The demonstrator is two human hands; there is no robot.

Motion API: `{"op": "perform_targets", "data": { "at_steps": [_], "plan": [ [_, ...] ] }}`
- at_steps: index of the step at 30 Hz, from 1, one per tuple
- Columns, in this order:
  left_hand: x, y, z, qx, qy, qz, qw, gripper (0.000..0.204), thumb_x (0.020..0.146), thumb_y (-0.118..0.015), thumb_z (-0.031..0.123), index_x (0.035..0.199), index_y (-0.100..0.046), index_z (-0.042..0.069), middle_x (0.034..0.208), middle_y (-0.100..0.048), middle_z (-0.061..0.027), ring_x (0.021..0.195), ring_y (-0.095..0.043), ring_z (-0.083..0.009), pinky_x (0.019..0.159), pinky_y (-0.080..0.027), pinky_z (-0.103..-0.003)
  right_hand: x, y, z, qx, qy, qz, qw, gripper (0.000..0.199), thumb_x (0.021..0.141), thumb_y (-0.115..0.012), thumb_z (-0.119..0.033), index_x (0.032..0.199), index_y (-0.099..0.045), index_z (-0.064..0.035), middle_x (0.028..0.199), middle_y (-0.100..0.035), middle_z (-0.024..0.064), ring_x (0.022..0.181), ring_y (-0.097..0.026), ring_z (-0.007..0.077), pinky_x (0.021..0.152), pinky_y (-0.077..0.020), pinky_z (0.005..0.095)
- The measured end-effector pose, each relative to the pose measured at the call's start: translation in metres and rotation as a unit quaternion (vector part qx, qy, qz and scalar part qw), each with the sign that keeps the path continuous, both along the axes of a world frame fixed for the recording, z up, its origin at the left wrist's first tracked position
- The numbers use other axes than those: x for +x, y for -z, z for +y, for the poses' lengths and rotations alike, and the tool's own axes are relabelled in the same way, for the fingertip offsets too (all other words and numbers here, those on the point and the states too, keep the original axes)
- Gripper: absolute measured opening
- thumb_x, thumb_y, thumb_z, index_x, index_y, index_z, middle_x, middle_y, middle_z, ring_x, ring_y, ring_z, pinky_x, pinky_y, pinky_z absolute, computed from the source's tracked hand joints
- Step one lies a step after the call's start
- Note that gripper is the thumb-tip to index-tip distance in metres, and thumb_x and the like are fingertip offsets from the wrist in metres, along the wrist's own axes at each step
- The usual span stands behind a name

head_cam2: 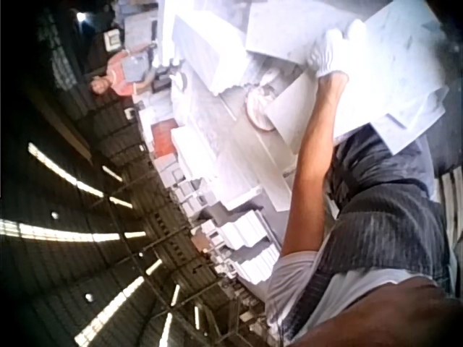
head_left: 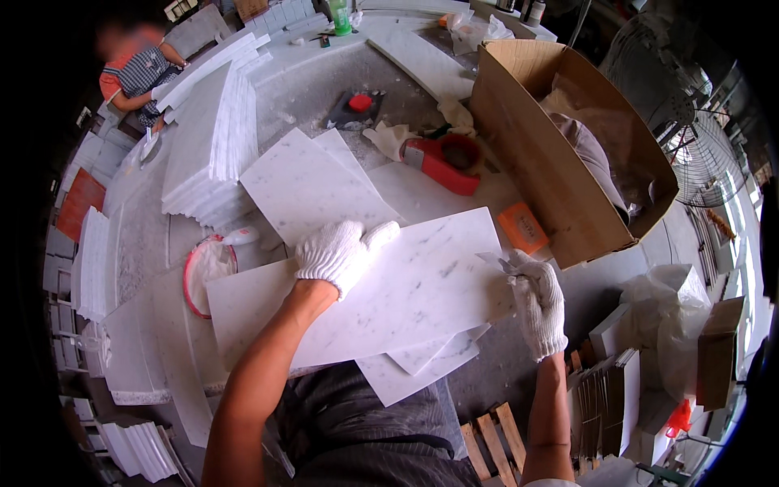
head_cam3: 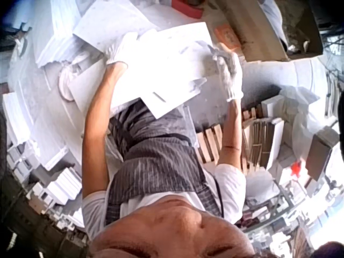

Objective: The person scoops white paste from a red bowl and applies it to rectangular white tiles, spreading it with a putty knife. They handle tiles one at a time, flipping and repositioning them on the workbench while continuing to fill surface imperfections.

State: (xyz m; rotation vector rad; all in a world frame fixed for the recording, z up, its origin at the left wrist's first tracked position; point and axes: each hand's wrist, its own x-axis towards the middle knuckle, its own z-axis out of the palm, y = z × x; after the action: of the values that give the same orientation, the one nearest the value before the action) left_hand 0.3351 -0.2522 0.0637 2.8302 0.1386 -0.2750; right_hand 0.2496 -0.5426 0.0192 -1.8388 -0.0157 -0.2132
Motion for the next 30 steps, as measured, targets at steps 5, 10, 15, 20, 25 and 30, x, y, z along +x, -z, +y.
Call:
{"op": "perform_targets", "data": {
  "at_steps": [5,10,15,20,25,30],
  "plan": [
    [-0.008,-0.010,0.001,0.012,0.011,-0.046,0.999,0.067,0.089,-0.051,0.066,0.085,-0.073,0.003,0.082,-0.068,-0.0236,0.083,-0.066,-0.0433,0.074,-0.050,-0.052,0.006,0.012,0.013,0.123,-0.069,0.065,0.988,0.012,0.095,-0.053,-0.001,0.102,-0.061,-0.0045,0.097,-0.060,-0.0002,0.090,-0.053,0.0082,0.085,-0.0430,0.0244],
    [-0.040,-0.051,-0.001,0.082,0.028,-0.111,0.990,0.061,0.090,-0.054,0.061,0.075,-0.070,0.004,0.077,-0.068,-0.0201,0.075,-0.066,-0.0410,0.066,-0.051,-0.051,-0.002,-0.006,0.032,0.145,-0.018,0.039,0.989,0.007,0.094,-0.054,-0.002,0.093,-0.060,-0.0050,0.091,-0.060,-0.0010,0.083,-0.052,0.0065,0.078,-0.0430,0.0231],
    [-0.106,-0.066,0.022,-0.032,0.022,-0.229,0.973,0.044,0.086,-0.070,0.042,0.065,-0.059,0.005,0.065,-0.061,-0.0162,0.061,-0.059,-0.0397,0.055,-0.045,-0.049,-0.038,-0.045,0.039,0.102,-0.052,-0.053,0.992,0.010,0.096,-0.061,-0.013,0.092,-0.061,-0.0031,0.087,-0.062,0.0036,0.077,-0.056,0.0098,0.071,-0.0474,0.0257],
    [-0.188,-0.054,0.072,-0.008,-0.036,-0.289,0.957,0.034,0.079,-0.073,0.034,0.065,-0.060,0.007,0.063,-0.061,-0.0126,0.059,-0.059,-0.0363,0.056,-0.044,-0.046,-0.061,-0.063,0.072,0.061,-0.166,-0.109,0.978,0.006,0.090,-0.067,-0.010,0.090,-0.065,-0.0046,0.085,-0.067,0.0089,0.076,-0.062,0.0215,0.071,-0.0501,0.0333],
    [-0.256,-0.033,0.120,-0.033,-0.139,-0.313,0.939,0.031,0.078,-0.072,0.035,0.064,-0.062,0.008,0.062,-0.061,-0.0125,0.059,-0.059,-0.0361,0.056,-0.045,-0.047,-0.078,-0.067,0.133,0.011,-0.279,-0.134,0.951,0.005,0.087,-0.065,-0.005,0.092,-0.067,-0.0060,0.085,-0.070,0.0083,0.077,-0.063,0.0279,0.075,-0.0499,0.0389],
    [-0.300,0.002,0.163,-0.056,-0.245,-0.253,0.934,0.033,0.082,-0.070,0.038,0.071,-0.067,0.007,0.067,-0.063,-0.0156,0.066,-0.062,-0.0379,0.059,-0.046,-0.047,-0.082,-0.047,0.192,0.023,-0.348,-0.121,0.929,0.007,0.088,-0.063,0.000,0.092,-0.066,-0.0056,0.083,-0.068,0.0087,0.077,-0.063,0.0287,0.076,-0.0511,0.0392]
  ]
}}
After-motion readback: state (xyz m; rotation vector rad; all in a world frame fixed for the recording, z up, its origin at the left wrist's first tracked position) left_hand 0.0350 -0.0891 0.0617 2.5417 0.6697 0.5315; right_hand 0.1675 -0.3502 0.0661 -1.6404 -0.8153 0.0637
